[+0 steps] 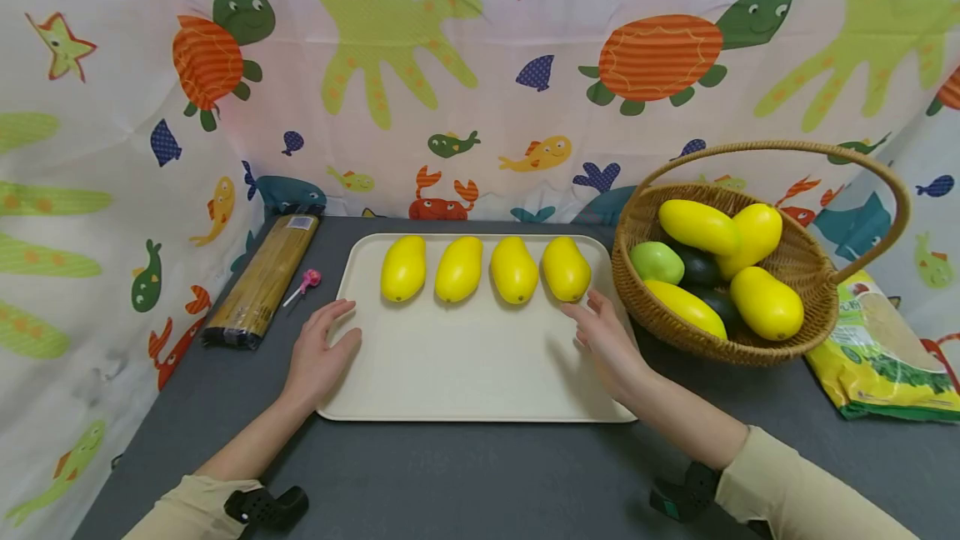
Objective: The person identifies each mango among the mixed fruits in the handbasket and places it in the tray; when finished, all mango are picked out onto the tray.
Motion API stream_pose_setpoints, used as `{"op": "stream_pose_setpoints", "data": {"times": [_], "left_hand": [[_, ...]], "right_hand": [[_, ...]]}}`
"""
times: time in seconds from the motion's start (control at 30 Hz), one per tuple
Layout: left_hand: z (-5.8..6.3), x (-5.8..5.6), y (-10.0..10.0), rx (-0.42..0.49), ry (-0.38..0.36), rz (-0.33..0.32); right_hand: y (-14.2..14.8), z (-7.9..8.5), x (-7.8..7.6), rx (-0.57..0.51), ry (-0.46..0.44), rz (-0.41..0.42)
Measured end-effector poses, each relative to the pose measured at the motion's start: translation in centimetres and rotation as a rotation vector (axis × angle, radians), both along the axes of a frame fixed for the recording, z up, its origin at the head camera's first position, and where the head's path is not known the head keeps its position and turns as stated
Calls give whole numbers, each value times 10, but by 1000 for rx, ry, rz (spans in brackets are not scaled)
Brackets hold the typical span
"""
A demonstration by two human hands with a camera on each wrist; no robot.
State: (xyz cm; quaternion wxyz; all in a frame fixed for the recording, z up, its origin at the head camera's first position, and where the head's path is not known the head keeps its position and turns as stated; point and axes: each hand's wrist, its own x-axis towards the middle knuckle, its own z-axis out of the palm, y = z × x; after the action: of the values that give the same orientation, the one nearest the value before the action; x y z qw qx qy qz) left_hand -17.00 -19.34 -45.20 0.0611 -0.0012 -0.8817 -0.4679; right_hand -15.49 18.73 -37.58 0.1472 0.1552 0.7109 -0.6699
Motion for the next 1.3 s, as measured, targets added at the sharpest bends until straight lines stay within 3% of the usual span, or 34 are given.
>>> {"op": "stream_pose_setpoints", "data": {"times": [0.2, 0.37, 0.47, 0.63, 0.73, 0.83, 1.1, 1.3], "left_hand": [[1, 0, -1, 7, -6, 0], [1, 2, 0, 13, -28, 5], [2, 3, 0, 19, -31, 4], [2, 2, 1, 19, -30, 2], [2, 3, 2, 16, -29, 5], [3, 3, 2, 16, -26, 2], [1, 3, 2, 13, -22, 10], [1, 2, 2, 12, -19, 13]], "right_hand": [[12, 41, 27, -94, 171, 61], [51, 75, 18, -78, 328, 99], [85, 94, -1, 139, 344, 151], [139, 116, -38, 657, 273, 348], [163, 122, -54, 855, 230, 425], [179, 122, -66, 983, 193, 467], [189, 113, -96, 1062, 192, 544], [191, 106, -107, 1120, 233, 560]]}}
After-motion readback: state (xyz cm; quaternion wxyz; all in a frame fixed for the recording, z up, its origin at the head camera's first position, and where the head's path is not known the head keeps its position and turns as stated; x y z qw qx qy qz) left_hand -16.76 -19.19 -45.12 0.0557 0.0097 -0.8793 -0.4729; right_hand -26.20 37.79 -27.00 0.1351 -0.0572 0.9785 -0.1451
